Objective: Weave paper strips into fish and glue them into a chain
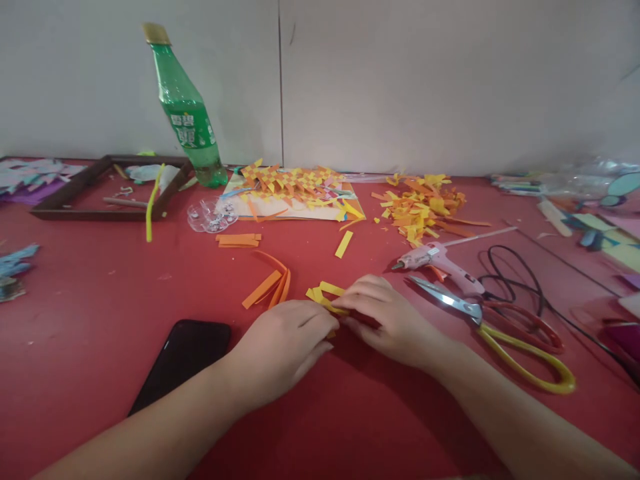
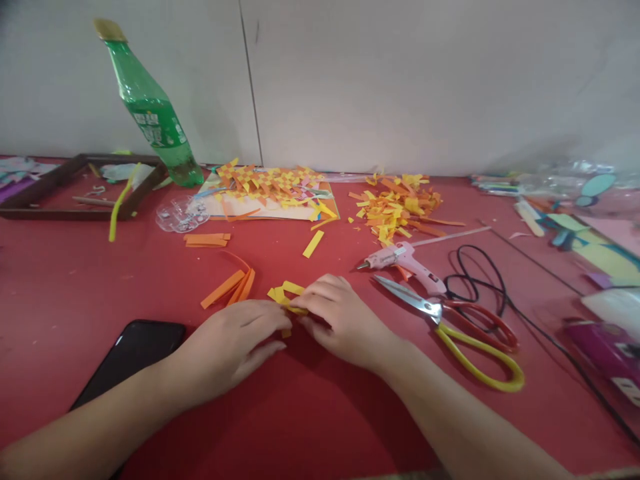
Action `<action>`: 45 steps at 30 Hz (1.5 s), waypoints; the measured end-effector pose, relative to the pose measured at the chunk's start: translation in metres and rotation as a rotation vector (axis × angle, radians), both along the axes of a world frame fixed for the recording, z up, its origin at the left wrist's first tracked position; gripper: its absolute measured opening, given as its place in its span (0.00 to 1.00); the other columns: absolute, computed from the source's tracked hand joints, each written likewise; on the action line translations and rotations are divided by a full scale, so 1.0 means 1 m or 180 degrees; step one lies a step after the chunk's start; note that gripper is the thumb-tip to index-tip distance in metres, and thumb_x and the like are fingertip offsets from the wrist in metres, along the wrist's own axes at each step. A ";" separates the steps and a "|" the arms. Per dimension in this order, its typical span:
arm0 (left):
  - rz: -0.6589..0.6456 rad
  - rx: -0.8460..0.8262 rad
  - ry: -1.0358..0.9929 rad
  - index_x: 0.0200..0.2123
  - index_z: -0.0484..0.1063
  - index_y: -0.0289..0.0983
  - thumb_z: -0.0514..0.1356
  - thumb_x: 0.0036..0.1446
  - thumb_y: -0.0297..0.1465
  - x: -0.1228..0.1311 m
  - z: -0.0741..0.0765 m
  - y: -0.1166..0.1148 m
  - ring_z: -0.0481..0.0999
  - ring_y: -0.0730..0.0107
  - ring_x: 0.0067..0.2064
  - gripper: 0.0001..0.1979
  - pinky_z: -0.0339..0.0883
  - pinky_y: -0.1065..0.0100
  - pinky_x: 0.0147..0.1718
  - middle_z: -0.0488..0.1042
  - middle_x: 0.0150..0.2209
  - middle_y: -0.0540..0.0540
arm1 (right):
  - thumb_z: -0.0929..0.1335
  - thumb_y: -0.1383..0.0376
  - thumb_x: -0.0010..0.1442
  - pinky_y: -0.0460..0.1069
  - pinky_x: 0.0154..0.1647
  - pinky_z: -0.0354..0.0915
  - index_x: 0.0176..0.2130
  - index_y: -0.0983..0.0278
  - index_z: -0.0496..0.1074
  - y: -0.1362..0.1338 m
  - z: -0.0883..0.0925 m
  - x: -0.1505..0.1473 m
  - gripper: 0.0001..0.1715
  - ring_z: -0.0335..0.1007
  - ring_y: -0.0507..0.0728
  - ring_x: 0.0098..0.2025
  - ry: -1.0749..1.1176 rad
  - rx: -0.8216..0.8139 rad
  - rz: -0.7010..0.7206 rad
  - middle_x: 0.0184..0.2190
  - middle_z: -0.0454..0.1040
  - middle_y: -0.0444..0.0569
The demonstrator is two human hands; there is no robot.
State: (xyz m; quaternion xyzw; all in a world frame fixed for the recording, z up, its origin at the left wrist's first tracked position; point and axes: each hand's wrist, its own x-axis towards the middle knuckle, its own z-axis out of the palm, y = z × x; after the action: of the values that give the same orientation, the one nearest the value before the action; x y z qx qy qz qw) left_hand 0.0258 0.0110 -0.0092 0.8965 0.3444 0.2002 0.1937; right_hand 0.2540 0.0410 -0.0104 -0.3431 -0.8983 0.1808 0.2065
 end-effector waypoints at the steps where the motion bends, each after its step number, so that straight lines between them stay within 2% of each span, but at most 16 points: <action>1: 0.0029 0.0010 -0.0028 0.41 0.70 0.38 0.56 0.64 0.28 0.000 0.000 0.000 0.78 0.61 0.42 0.04 0.72 0.60 0.42 0.78 0.42 0.45 | 0.66 0.66 0.64 0.55 0.46 0.66 0.46 0.60 0.74 0.000 -0.001 -0.001 0.10 0.70 0.57 0.42 0.0037 0.0017 0.0007 0.39 0.79 0.50; 8: 0.0118 0.0043 -0.0351 0.40 0.70 0.40 0.56 0.65 0.31 -0.002 0.006 0.000 0.77 0.65 0.39 0.04 0.70 0.64 0.40 0.78 0.39 0.46 | 0.66 0.67 0.63 0.53 0.41 0.66 0.41 0.60 0.74 -0.001 -0.002 -0.002 0.06 0.70 0.56 0.38 0.0244 0.0251 -0.0022 0.35 0.79 0.49; 10: 0.0485 0.0304 -0.0464 0.40 0.70 0.41 0.56 0.65 0.34 -0.007 0.011 0.002 0.76 0.64 0.39 0.05 0.69 0.63 0.40 0.78 0.37 0.46 | 0.67 0.66 0.62 0.53 0.41 0.66 0.39 0.60 0.74 -0.002 -0.001 -0.002 0.05 0.69 0.56 0.37 0.0268 0.0282 -0.0037 0.34 0.78 0.49; 12: 0.1143 0.0651 -0.0376 0.39 0.69 0.41 0.55 0.66 0.36 -0.013 0.014 0.006 0.75 0.62 0.38 0.06 0.68 0.60 0.40 0.77 0.36 0.46 | 0.68 0.65 0.62 0.53 0.40 0.66 0.38 0.60 0.75 -0.002 0.000 -0.002 0.04 0.69 0.56 0.37 0.0346 0.0275 -0.0080 0.34 0.77 0.50; 14: 0.1711 0.0862 0.0019 0.38 0.67 0.40 0.56 0.65 0.39 -0.020 0.013 0.011 0.73 0.57 0.39 0.09 0.67 0.55 0.41 0.76 0.37 0.43 | 0.68 0.64 0.62 0.53 0.40 0.67 0.38 0.61 0.75 -0.003 0.002 -0.003 0.05 0.69 0.55 0.37 0.0454 0.0249 -0.0138 0.34 0.76 0.50; 15: 0.1838 0.0893 0.0243 0.38 0.67 0.40 0.57 0.64 0.41 -0.024 0.011 0.013 0.73 0.55 0.39 0.11 0.66 0.53 0.40 0.75 0.37 0.42 | 0.68 0.64 0.63 0.52 0.40 0.67 0.38 0.61 0.75 -0.003 0.003 -0.003 0.05 0.69 0.55 0.37 0.0510 0.0246 -0.0175 0.34 0.76 0.49; 17: 0.1874 0.0832 0.0577 0.36 0.66 0.40 0.59 0.61 0.43 -0.028 0.007 0.017 0.72 0.53 0.38 0.13 0.66 0.53 0.38 0.75 0.36 0.42 | 0.67 0.65 0.63 0.52 0.38 0.67 0.36 0.60 0.75 -0.003 0.004 -0.004 0.06 0.69 0.55 0.35 0.0592 0.0232 -0.0268 0.32 0.76 0.49; 20: 0.1798 0.0662 0.0689 0.34 0.65 0.40 0.59 0.61 0.37 -0.031 0.002 0.020 0.72 0.56 0.35 0.08 0.66 0.57 0.35 0.75 0.33 0.45 | 0.66 0.66 0.63 0.51 0.37 0.67 0.32 0.61 0.74 -0.003 0.003 -0.004 0.08 0.68 0.54 0.34 0.0706 0.0236 -0.0415 0.30 0.75 0.47; 24: 0.1866 0.0534 0.0468 0.37 0.67 0.41 0.56 0.62 0.31 -0.033 -0.001 0.021 0.73 0.58 0.35 0.01 0.65 0.60 0.33 0.77 0.32 0.47 | 0.67 0.68 0.63 0.51 0.36 0.67 0.32 0.61 0.74 -0.003 0.002 -0.005 0.08 0.69 0.54 0.33 0.0854 0.0305 -0.0505 0.29 0.75 0.47; 29: 0.1998 0.0326 0.0185 0.37 0.69 0.40 0.55 0.64 0.34 -0.031 0.005 0.021 0.73 0.56 0.38 0.05 0.66 0.57 0.37 0.78 0.34 0.45 | 0.67 0.67 0.63 0.51 0.35 0.68 0.31 0.61 0.73 -0.003 0.003 -0.003 0.08 0.70 0.54 0.33 0.0930 0.0364 -0.0538 0.29 0.75 0.48; 32: 0.2016 0.0406 -0.0310 0.35 0.69 0.39 0.56 0.62 0.33 -0.027 0.010 0.019 0.74 0.58 0.42 0.05 0.66 0.57 0.44 0.78 0.39 0.44 | 0.67 0.68 0.63 0.50 0.35 0.68 0.32 0.62 0.73 -0.003 0.002 -0.003 0.07 0.70 0.54 0.33 0.0958 0.0484 -0.0574 0.29 0.75 0.48; 35: 0.2102 -0.0048 -0.1066 0.35 0.70 0.40 0.58 0.61 0.34 -0.023 0.014 0.018 0.75 0.64 0.39 0.05 0.67 0.62 0.41 0.76 0.37 0.47 | 0.67 0.68 0.63 0.49 0.35 0.68 0.32 0.63 0.73 -0.003 0.002 -0.004 0.07 0.70 0.53 0.33 0.0964 0.0596 -0.0644 0.29 0.75 0.48; 38: 0.2043 -0.1051 -0.1930 0.42 0.69 0.40 0.61 0.59 0.37 -0.021 0.016 0.018 0.75 0.68 0.37 0.10 0.69 0.67 0.37 0.75 0.36 0.49 | 0.67 0.67 0.63 0.50 0.38 0.68 0.33 0.62 0.73 0.001 0.008 0.001 0.06 0.72 0.54 0.35 0.0834 0.0831 -0.0807 0.31 0.76 0.48; 40: 0.1909 -0.1663 -0.2345 0.50 0.66 0.41 0.64 0.57 0.37 -0.021 0.017 0.019 0.75 0.70 0.38 0.18 0.69 0.69 0.36 0.75 0.37 0.49 | 0.66 0.64 0.63 0.53 0.40 0.67 0.35 0.61 0.74 0.007 0.016 0.015 0.06 0.74 0.57 0.37 0.0586 0.0957 -0.1211 0.33 0.78 0.49; 42: 0.1820 -0.2081 -0.2536 0.55 0.64 0.42 0.64 0.56 0.36 -0.020 0.019 0.019 0.75 0.71 0.36 0.24 0.69 0.71 0.34 0.76 0.38 0.49 | 0.66 0.62 0.62 0.54 0.38 0.66 0.36 0.61 0.74 0.013 0.025 0.040 0.07 0.74 0.60 0.37 0.0180 0.0804 -0.1919 0.34 0.79 0.51; 45: 0.1704 -0.2212 -0.2593 0.51 0.69 0.41 0.65 0.54 0.34 -0.019 0.021 0.019 0.75 0.71 0.38 0.20 0.69 0.71 0.35 0.76 0.40 0.47 | 0.69 0.60 0.56 0.54 0.33 0.61 0.36 0.61 0.75 0.023 0.036 0.086 0.07 0.73 0.63 0.35 -0.0445 0.0237 -0.2739 0.36 0.78 0.54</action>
State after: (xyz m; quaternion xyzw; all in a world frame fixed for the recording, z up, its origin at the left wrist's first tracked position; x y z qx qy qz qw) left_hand 0.0071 0.0300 0.0116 0.5138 0.5016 0.4454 0.5349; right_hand 0.3397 0.0638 0.0256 -0.6899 -0.6913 0.0221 0.2139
